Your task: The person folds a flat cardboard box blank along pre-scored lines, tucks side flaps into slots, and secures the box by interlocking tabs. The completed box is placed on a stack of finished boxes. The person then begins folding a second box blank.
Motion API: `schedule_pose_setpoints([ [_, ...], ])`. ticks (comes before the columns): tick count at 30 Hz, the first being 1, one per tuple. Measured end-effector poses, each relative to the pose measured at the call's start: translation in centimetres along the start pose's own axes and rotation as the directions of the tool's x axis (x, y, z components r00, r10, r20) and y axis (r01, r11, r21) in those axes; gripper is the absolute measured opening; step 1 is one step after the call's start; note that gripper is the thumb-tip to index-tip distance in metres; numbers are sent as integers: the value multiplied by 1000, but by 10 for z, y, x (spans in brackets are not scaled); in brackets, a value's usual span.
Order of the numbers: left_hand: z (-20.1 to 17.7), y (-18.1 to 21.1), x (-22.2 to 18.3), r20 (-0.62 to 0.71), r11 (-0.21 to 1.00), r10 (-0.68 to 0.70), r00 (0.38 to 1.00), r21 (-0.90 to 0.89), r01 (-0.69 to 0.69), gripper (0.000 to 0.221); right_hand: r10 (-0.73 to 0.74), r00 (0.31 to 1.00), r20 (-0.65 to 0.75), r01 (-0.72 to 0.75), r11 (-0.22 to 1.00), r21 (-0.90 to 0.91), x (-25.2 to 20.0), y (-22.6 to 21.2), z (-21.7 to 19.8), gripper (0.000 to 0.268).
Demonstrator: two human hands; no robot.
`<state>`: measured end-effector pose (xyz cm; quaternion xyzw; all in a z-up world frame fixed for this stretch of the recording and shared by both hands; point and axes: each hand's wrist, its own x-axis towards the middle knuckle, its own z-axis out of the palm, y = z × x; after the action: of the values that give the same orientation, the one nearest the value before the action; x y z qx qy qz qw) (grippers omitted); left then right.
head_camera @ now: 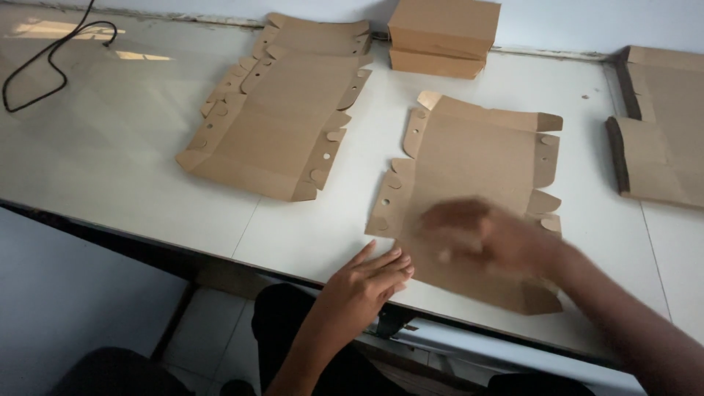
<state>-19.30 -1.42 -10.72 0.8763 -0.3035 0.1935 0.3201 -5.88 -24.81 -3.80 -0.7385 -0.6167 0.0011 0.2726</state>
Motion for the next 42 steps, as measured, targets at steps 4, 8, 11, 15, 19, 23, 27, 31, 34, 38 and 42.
schedule_pose_setpoints([
  [4, 10, -9, -6, -30, 999, -20, 999, -41, 19, 22, 64, 961, 269, -96, 990, 108, 5, -34, 5, 53],
  [8, 13, -2, -12, -168, 996, -50, 984, -87, 35, 29, -63, 974, 220, 41, 994, 101, -6, -16, 20, 55],
  [11, 11, 4, -9, -224, 998, -47, 974, 23, 53, 41, -79, 970, 229, 67, 996, 60, -2, -25, 14, 52],
  [15, 7, -4, -3, -135, 975, -67, 989, 201, 94, 47, -78, 956, 284, 60, 996, 70, 2, -30, 9, 54],
  [19, -6, -9, -1, -27, 969, 1, 1000, 246, 5, 39, -75, 962, 262, 40, 990, 137, 7, -38, 3, 52],
  [23, -10, -16, -7, 71, 944, 129, 989, 297, -144, 60, -14, 974, 225, -32, 980, 198, 9, -37, 7, 36],
  [27, -20, -13, -8, 129, 892, 265, 956, 345, -294, 52, 78, 965, 252, -122, 979, 162, -1, -27, 16, 36],
  [31, -27, -7, -5, 108, 927, 270, 957, 239, -289, 32, 248, 917, 311, -312, 934, 175, -1, -32, 14, 40],
  [34, -33, -10, -3, 61, 971, 238, 969, -1, -239, 32, 130, 962, 242, -176, 968, 177, 2, -37, 10, 36],
  [38, -28, -18, 10, -201, 997, 29, 979, 77, -14, 24, 148, 948, 281, -187, 975, 117, -4, -31, 9, 46],
  [42, -7, -35, 19, -123, 843, -393, 911, 347, 410, 74, -16, 984, 180, 26, 998, -51, 8, -34, 3, 36],
])
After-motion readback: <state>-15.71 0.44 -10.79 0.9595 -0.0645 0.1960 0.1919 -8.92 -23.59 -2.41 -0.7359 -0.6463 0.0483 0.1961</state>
